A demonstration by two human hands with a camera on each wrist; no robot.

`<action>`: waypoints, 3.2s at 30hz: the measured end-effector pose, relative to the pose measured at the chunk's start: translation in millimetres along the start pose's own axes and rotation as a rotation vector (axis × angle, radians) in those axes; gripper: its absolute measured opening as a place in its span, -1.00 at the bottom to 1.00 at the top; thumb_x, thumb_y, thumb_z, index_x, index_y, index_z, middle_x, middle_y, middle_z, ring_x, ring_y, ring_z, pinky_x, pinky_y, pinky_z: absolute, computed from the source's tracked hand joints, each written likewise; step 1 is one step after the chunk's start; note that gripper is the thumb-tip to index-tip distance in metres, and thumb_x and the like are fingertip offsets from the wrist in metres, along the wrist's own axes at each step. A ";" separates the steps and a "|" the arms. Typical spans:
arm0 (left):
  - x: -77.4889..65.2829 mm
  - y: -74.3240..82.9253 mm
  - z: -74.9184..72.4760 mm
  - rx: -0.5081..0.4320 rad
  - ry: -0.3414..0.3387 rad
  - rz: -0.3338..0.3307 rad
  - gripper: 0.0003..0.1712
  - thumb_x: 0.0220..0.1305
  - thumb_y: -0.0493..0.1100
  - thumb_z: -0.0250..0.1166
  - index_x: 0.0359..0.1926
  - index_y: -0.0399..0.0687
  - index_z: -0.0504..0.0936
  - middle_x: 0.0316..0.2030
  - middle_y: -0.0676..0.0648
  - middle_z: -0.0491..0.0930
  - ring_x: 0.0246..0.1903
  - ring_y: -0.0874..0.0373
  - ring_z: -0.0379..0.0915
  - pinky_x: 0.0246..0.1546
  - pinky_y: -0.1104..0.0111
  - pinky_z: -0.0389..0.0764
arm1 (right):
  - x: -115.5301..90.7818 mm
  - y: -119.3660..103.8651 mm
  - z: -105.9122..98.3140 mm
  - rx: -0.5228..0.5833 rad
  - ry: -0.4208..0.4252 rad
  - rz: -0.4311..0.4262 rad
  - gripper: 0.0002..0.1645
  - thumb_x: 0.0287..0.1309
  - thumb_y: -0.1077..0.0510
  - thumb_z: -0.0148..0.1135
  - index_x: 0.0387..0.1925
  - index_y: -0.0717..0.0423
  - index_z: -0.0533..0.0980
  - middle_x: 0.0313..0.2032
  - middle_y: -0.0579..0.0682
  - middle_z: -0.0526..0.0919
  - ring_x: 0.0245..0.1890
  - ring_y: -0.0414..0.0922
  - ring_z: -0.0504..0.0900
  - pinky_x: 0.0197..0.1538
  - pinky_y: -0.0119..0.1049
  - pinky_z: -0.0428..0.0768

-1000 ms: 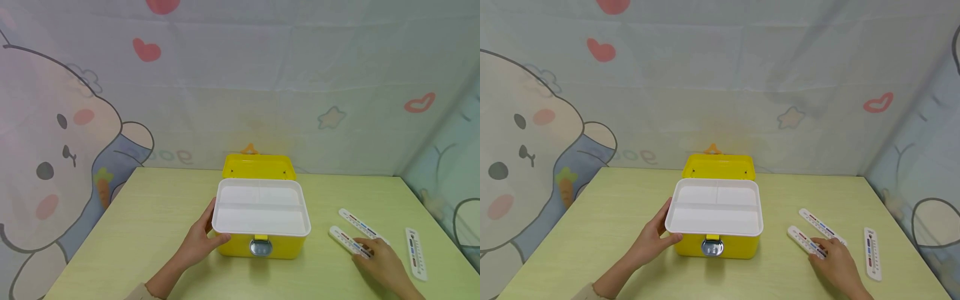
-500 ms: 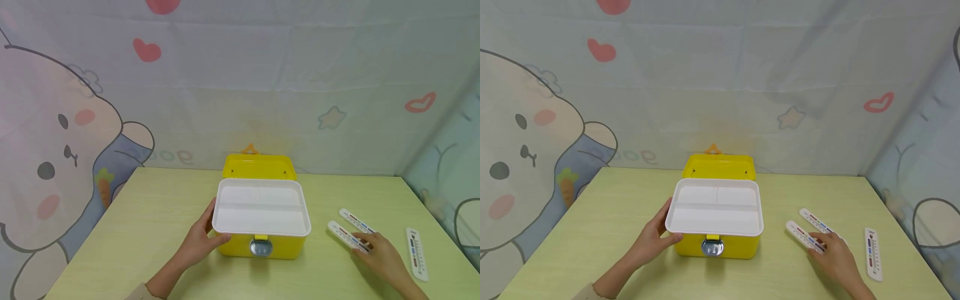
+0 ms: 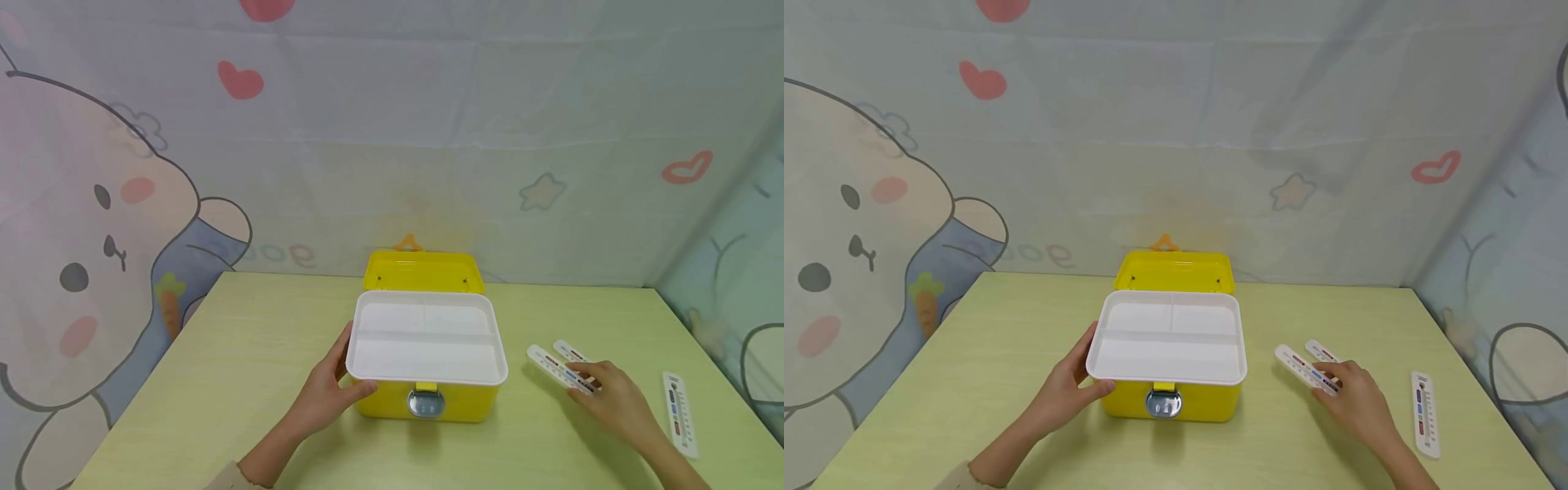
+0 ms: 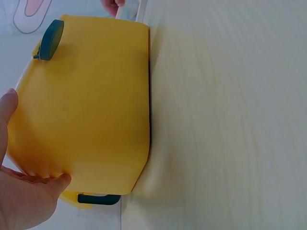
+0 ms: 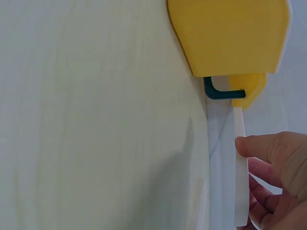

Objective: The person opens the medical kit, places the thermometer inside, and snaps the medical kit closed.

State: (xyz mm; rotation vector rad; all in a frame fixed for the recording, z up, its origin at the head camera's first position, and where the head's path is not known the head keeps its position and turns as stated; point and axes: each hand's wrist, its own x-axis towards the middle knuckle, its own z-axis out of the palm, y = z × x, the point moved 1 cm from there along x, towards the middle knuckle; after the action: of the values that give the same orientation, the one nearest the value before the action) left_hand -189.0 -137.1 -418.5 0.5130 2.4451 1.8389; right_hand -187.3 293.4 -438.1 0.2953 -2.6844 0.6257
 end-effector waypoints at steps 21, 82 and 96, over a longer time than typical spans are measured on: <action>0.4 -2.1 -1.1 0.001 0.008 0.004 0.09 0.04 -0.08 0.39 0.44 0.26 -0.15 0.38 0.08 0.07 0.30 0.09 0.14 0.28 0.09 0.19 | 43.5 -13.3 -25.6 0.036 -0.096 -0.049 -0.56 -0.06 0.18 0.38 -0.08 0.23 0.57 -0.32 0.14 0.53 -0.37 -0.03 0.50 -0.48 -0.33 0.37; 0.7 -1.7 0.3 0.003 0.005 0.009 0.11 0.04 -0.11 0.39 0.44 0.27 -0.17 0.39 0.04 0.05 0.30 0.04 0.14 0.26 0.08 0.22 | 91.0 -117.4 -36.1 0.029 -0.223 -0.280 -0.60 -0.08 0.18 0.40 -0.10 0.09 0.60 -0.25 -0.04 0.52 -0.27 -0.13 0.42 -0.28 -0.30 0.48; 1.6 -2.8 0.5 0.010 0.003 0.017 0.10 0.05 -0.13 0.38 0.44 0.24 -0.15 0.39 0.04 0.03 0.31 0.03 0.13 0.26 0.06 0.21 | 90.8 -144.0 -29.3 0.069 -0.272 -0.327 -0.64 -0.08 0.16 0.40 -0.14 0.01 0.60 -0.26 -0.09 0.53 -0.28 -0.17 0.43 -0.29 -0.35 0.49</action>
State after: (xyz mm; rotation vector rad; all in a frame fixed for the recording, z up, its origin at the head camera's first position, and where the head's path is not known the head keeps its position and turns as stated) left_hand -191.0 -136.9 -421.1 0.5335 2.4603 1.8357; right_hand -220.7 169.6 -322.5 0.8748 -2.7759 0.6124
